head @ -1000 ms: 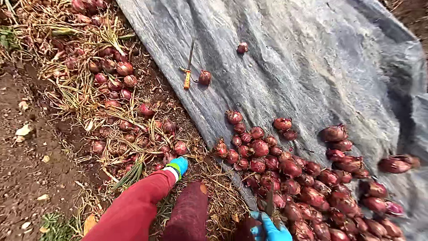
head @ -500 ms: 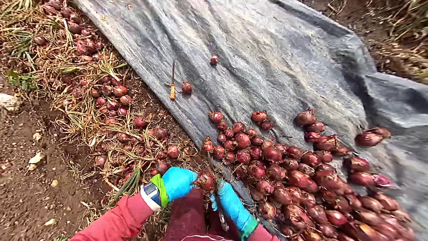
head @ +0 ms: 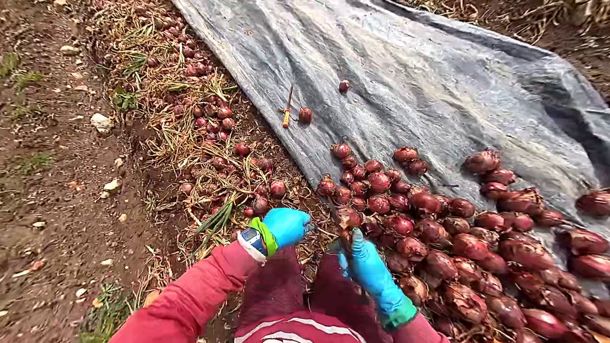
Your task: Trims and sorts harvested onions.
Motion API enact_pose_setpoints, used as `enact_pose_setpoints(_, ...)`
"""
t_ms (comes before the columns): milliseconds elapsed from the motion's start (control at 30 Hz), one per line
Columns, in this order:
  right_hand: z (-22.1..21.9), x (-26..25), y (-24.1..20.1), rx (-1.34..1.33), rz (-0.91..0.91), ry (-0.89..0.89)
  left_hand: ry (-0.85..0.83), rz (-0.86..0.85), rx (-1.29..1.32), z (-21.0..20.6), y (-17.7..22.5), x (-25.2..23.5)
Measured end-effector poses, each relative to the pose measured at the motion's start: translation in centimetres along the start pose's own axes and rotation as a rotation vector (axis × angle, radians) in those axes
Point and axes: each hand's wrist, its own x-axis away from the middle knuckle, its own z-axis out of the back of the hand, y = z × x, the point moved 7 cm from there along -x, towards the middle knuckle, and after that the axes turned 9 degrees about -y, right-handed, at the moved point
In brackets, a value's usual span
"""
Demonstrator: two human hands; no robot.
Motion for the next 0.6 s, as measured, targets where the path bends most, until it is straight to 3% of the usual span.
enact_pose_setpoints(67, 2.7, 0.1, 1.4, -0.098, -0.052, 0.209, 0.144, 0.242, 0.153, 1.5, -8.4, -3.5)
enact_pose_setpoints(133, 4.1, -0.2, 3.0, -0.11, -0.12, 0.257, 0.183, 0.329, 0.121, 0.9, -15.2, -8.0)
enact_pose_setpoints(300, 3.1, -0.6, 6.3, -0.233, -0.338, 0.275, -0.061, 0.269, -0.141, -6.6, -23.6, -18.5)
enact_pose_setpoints(400, 2.4, -1.5, 7.1, -0.297, -0.433, 0.305, 0.027, 0.324, -0.019, -10.2, -25.4, -17.5)
enact_pose_setpoints(467, 1.2, -2.8, 7.7, -0.327, -0.495, 0.316, 0.047, 0.484, 0.206, -12.2, -27.3, -14.9)
enact_pose_setpoints(533, -0.3, -4.8, 8.0, -0.353, -0.518, 0.297, -0.069, 0.623, 0.356, -13.3, -29.7, -13.8)
enact_pose_setpoints(600, -1.7, -6.3, 8.2, -0.351, -0.516, 0.243, -0.188, 0.608, 0.391, -13.2, -30.2, -13.6)
